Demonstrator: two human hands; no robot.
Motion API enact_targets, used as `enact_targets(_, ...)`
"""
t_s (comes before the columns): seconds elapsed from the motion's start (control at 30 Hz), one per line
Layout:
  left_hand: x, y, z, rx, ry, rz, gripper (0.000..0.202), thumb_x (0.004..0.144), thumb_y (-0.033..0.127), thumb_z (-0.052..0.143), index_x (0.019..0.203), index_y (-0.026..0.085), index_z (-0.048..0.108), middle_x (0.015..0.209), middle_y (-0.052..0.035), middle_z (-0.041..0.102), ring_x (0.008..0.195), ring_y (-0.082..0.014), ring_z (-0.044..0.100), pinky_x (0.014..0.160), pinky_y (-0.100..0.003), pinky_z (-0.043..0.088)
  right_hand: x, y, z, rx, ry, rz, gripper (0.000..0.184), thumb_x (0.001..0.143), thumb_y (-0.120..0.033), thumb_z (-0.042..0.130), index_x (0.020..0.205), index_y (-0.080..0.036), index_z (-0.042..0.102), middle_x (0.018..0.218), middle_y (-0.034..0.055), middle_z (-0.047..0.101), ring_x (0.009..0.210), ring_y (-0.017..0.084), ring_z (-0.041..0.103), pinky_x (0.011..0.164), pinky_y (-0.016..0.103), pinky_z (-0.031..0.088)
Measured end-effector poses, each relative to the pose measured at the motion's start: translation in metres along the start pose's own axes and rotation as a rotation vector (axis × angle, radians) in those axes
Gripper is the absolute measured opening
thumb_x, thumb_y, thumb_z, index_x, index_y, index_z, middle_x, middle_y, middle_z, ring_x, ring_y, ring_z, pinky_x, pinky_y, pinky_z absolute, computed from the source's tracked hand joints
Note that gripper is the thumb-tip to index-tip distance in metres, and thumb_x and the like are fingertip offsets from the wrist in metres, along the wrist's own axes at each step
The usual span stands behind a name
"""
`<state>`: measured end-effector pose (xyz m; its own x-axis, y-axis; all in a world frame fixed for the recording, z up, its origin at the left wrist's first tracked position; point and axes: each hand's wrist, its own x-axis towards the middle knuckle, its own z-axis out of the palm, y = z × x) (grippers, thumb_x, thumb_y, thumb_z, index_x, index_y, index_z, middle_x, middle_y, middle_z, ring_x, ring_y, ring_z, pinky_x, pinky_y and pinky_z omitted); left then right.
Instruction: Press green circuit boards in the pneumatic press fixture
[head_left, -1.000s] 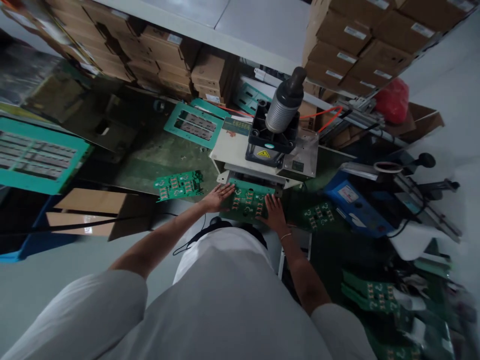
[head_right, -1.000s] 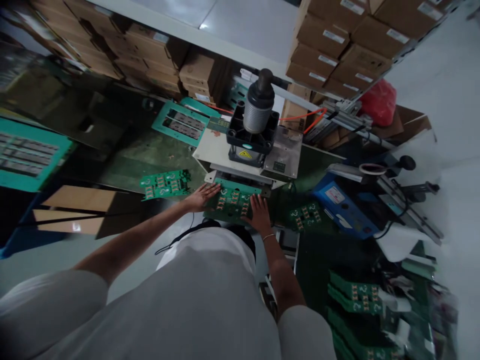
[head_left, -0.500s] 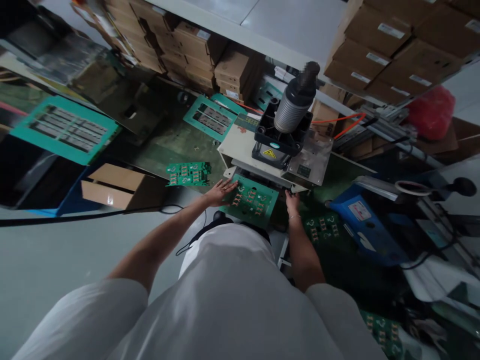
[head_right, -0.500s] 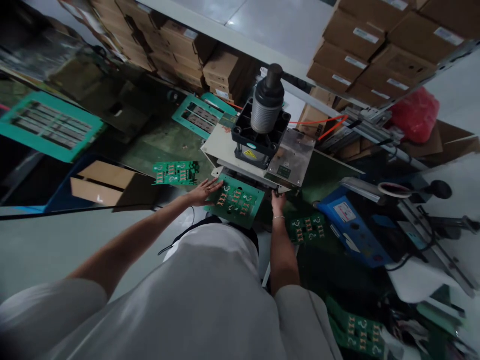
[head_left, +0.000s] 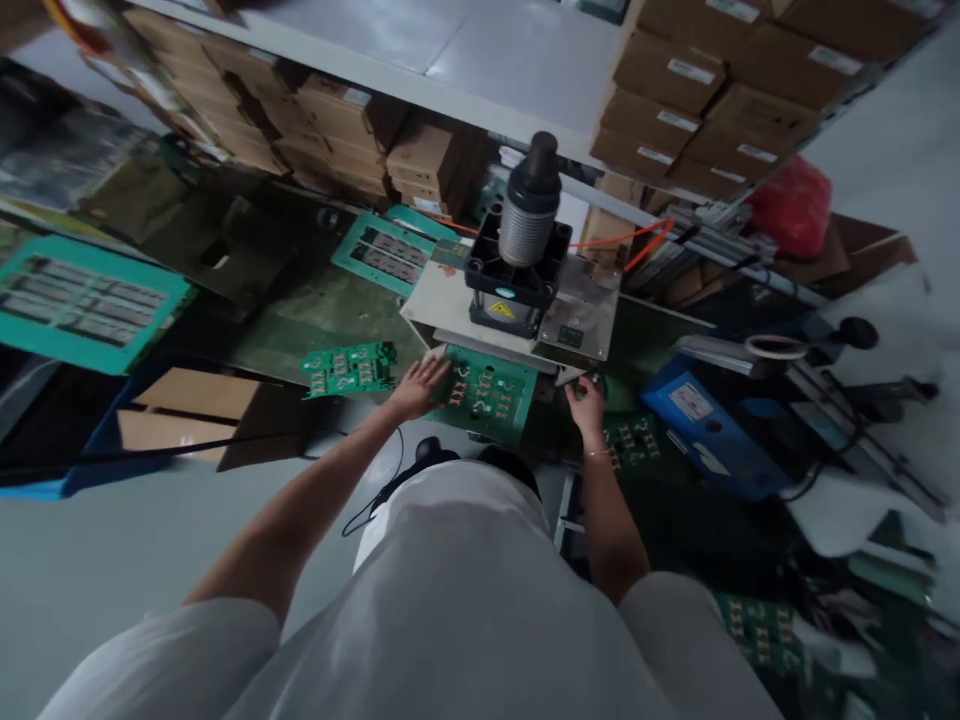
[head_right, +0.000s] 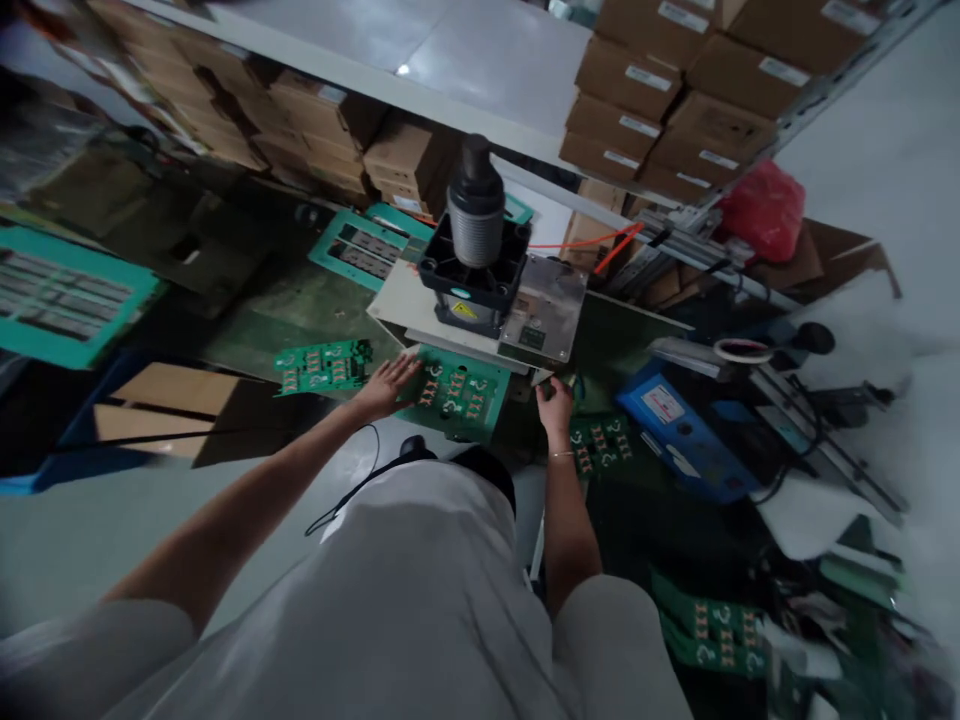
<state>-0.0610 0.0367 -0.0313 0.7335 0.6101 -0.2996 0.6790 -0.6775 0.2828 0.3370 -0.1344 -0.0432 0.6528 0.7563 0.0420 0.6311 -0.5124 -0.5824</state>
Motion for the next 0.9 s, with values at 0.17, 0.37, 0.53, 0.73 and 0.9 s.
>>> enact_targets(0.17, 0.003, 0.016, 0.014, -0.102, 0.305, -0.085, 0.074, 0.093, 0.044, 0.059, 0.155, 0.007, 0.043, 0.158, -0.0312, 0.041, 0.147, -0.0444, 0.042, 0.118, -0.061, 0.036, -0.045, 0.053, -0.080, -0.187, 0.111, 0.117, 0.036, 0.095, -0.039, 0.052, 0.105, -0.015, 0.076, 0.097, 0.0145, 0.074, 0.094, 0.027, 0.065, 0.092, 0.039, 0.050)
enact_targets(0.37, -0.023, 0.048, 0.031, -0.213, 0.390, -0.052, 0.064, 0.097, 0.049, 0.051, 0.151, 0.015, 0.045, 0.153, -0.0271, 0.046, 0.142, -0.0438, 0.045, 0.115, -0.064, 0.038, -0.068, 0.088, -0.130, -0.549, -0.088, 0.349, 0.038, 0.094, -0.039, 0.064, 0.118, -0.012, 0.077, 0.118, 0.0208, 0.071, 0.111, 0.031, 0.061, 0.096, 0.039, 0.044)
enact_targets(0.53, -0.040, 0.064, 0.028, -0.252, 0.401, -0.046, 0.064, 0.096, 0.048, 0.053, 0.153, 0.020, 0.043, 0.153, -0.0241, 0.047, 0.141, -0.0424, 0.046, 0.115, -0.064, 0.038, -0.062, 0.084, -0.126, -0.636, -0.236, 0.369, 0.040, 0.089, -0.037, 0.073, 0.122, -0.014, 0.076, 0.127, 0.0206, 0.068, 0.119, 0.032, 0.059, 0.094, 0.038, 0.046)
enact_targets(0.73, -0.048, 0.069, 0.025, -0.196, 0.392, -0.074, 0.061, 0.096, 0.047, 0.054, 0.150, 0.018, 0.045, 0.155, -0.0236, 0.044, 0.144, -0.0409, 0.043, 0.116, -0.060, 0.039, -0.059, 0.075, -0.126, -0.664, -0.282, 0.356, 0.028, 0.092, -0.036, 0.071, 0.111, -0.017, 0.080, 0.125, 0.0176, 0.070, 0.118, 0.030, 0.062, 0.095, 0.039, 0.048)
enact_targets(0.9, -0.050, 0.065, 0.025, -0.193, 0.407, -0.066, 0.063, 0.096, 0.046, 0.056, 0.151, 0.018, 0.044, 0.155, -0.0245, 0.044, 0.143, -0.0412, 0.044, 0.116, -0.061, 0.039, -0.063, 0.064, -0.131, -0.667, -0.262, 0.335, 0.027, 0.093, -0.035, 0.068, 0.109, -0.017, 0.079, 0.128, 0.0167, 0.070, 0.122, 0.030, 0.062, 0.095, 0.040, 0.051)
